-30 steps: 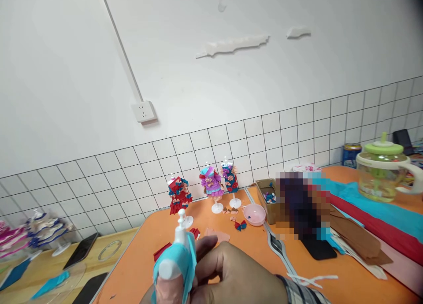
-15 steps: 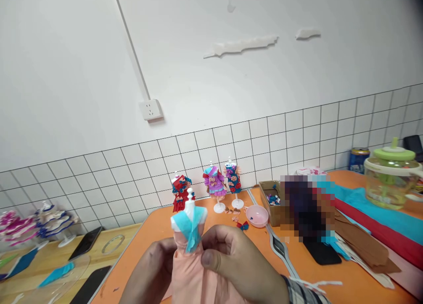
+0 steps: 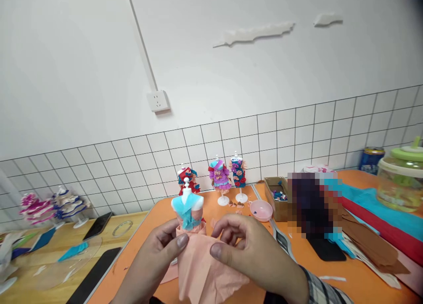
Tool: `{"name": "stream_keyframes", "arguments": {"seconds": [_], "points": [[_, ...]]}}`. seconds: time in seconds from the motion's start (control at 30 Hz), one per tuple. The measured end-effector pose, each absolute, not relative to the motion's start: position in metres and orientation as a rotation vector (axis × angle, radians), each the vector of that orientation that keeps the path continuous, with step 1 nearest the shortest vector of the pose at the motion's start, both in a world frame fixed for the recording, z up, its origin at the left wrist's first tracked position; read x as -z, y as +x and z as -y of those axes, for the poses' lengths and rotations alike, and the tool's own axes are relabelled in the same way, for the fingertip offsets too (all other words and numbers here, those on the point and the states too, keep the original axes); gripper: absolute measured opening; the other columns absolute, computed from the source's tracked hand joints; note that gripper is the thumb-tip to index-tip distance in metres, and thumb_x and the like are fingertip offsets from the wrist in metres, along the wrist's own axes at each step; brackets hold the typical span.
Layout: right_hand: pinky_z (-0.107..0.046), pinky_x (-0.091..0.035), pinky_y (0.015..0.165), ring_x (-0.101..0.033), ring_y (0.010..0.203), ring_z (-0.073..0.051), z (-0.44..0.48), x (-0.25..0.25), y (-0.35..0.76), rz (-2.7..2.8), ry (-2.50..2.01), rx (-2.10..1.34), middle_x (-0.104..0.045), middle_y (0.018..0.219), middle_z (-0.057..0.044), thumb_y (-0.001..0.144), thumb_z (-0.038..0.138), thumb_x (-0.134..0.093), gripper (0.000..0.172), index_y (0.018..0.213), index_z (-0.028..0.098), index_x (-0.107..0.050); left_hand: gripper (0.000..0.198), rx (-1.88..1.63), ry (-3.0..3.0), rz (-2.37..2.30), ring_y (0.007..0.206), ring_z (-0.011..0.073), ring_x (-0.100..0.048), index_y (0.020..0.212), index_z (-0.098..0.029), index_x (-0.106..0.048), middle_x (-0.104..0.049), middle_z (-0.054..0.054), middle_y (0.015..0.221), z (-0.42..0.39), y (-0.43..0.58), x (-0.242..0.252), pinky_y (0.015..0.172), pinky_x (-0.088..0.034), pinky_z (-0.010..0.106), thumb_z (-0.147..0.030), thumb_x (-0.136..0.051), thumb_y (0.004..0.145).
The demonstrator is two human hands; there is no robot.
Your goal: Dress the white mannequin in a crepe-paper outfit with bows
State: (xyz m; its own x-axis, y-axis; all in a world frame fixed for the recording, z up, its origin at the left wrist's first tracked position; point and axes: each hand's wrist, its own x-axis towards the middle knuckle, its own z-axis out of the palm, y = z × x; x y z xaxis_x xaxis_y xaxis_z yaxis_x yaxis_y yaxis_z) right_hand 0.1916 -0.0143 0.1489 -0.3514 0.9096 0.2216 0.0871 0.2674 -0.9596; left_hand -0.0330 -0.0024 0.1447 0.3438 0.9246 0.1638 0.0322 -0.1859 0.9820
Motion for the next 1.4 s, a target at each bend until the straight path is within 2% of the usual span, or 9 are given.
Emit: {"name": "stream_keyframes", "arguments": {"seconds": [0.1,0.23,0.3,0.63,0.83,0.93,1.07,1.17,1.4], "points": [[-0.022,-0.041,0.059,-0.055,0.067,-0.012,0.017,-0.153,0.192,1.699,-0.946,-1.154,-0.063,0.072,0.0,0.076,0.023,-0.068,0.005,0.078,0.018,-0.067,0.048,-1.031,1.507,-0.894,0.088,0.0251,-0.064,0.122,-0.018,-0.064,-0.072,0.01,0.096,0.0,-0.034,-0.143,0.08,-0.049,0.032,-0.043,-0.07,0.081],[-0.023,-0.046,0.068,-0.06,0.086,-0.015,0.019,-0.153,0.193,1.687,-0.863,-1.034,-0.066,0.089,-0.002,0.077,0.02,-0.065,0.002,0.076,0.019,-0.066,0.053,-0.944,1.406,-0.748,0.089,0.0259,-0.065,0.126,-0.018,-0.06,-0.071,0.011,0.099,-0.001,-0.029,-0.138,0.081,-0.049,0.033,-0.042,-0.072,0.08],[-0.023,-0.046,0.066,-0.06,0.082,-0.015,0.02,-0.152,0.193,1.672,-0.829,-1.035,-0.066,0.085,-0.001,0.077,0.02,-0.062,0.002,0.077,0.02,-0.065,0.056,-0.92,1.351,-0.686,0.089,0.0268,-0.066,0.125,-0.018,-0.06,-0.071,0.011,0.099,0.0,-0.026,-0.136,0.08,-0.05,0.034,-0.044,-0.073,0.078],[-0.023,-0.047,0.067,-0.063,0.075,-0.014,0.031,-0.158,0.198,1.745,-0.739,-0.935,-0.07,0.077,0.001,0.076,0.019,-0.065,0.004,0.075,0.021,-0.068,0.045,-1.034,1.505,-0.599,0.106,0.0308,-0.057,0.098,-0.024,-0.063,-0.065,0.007,0.105,0.01,-0.019,-0.137,0.094,-0.045,0.043,-0.045,-0.084,0.064],[-0.021,-0.044,0.064,-0.058,0.071,-0.011,0.031,-0.157,0.203,1.834,-0.708,-0.97,-0.065,0.075,0.002,0.079,0.021,-0.063,0.002,0.078,0.019,-0.065,0.063,-1.039,1.683,-0.641,0.093,0.0271,-0.057,0.102,-0.018,-0.06,-0.061,0.009,0.096,0.011,-0.03,-0.136,0.081,-0.047,0.035,-0.063,-0.077,0.062],[-0.019,-0.044,0.062,-0.057,0.07,-0.01,0.03,-0.159,0.202,1.82,-0.729,-1.042,-0.063,0.072,0.003,0.08,0.019,-0.061,0.003,0.078,0.019,-0.063,0.065,-1.0,1.644,-0.631,0.09,0.0277,-0.058,0.104,-0.015,-0.06,-0.061,0.01,0.092,0.012,-0.028,-0.136,0.079,-0.046,0.035,-0.064,-0.074,0.064],[-0.02,-0.045,0.066,-0.06,0.082,-0.013,0.027,-0.161,0.201,1.771,-0.798,-1.007,-0.067,0.085,0.0,0.076,0.017,-0.065,0.003,0.075,0.02,-0.067,0.063,-1.004,1.534,-0.58,0.078,0.0229,-0.059,0.101,-0.014,-0.062,-0.062,0.009,0.09,0.014,-0.022,-0.137,0.069,-0.045,0.031,-0.063,-0.075,0.063],[-0.021,-0.044,0.064,-0.058,0.073,-0.013,0.024,-0.16,0.2,1.739,-0.894,-1.061,-0.065,0.075,0.0,0.075,0.016,-0.065,0.005,0.073,0.019,-0.068,0.06,-1.014,1.427,-0.552,0.078,0.0228,-0.06,0.101,-0.016,-0.062,-0.063,0.009,0.092,0.016,-0.016,-0.134,0.065,-0.044,0.029,-0.06,-0.077,0.064],[-0.021,-0.039,0.06,-0.054,0.067,-0.011,0.015,-0.148,0.193,1.644,-0.905,-1.208,-0.06,0.072,0.003,0.072,0.014,-0.064,0.014,0.084,0.02,-0.067,0.062,-1.111,1.144,-0.454,0.1,0.0335,-0.063,0.119,-0.019,-0.059,-0.067,0.013,0.101,0.025,0.001,-0.124,0.089,-0.047,0.043,-0.054,-0.075,0.07]]}}
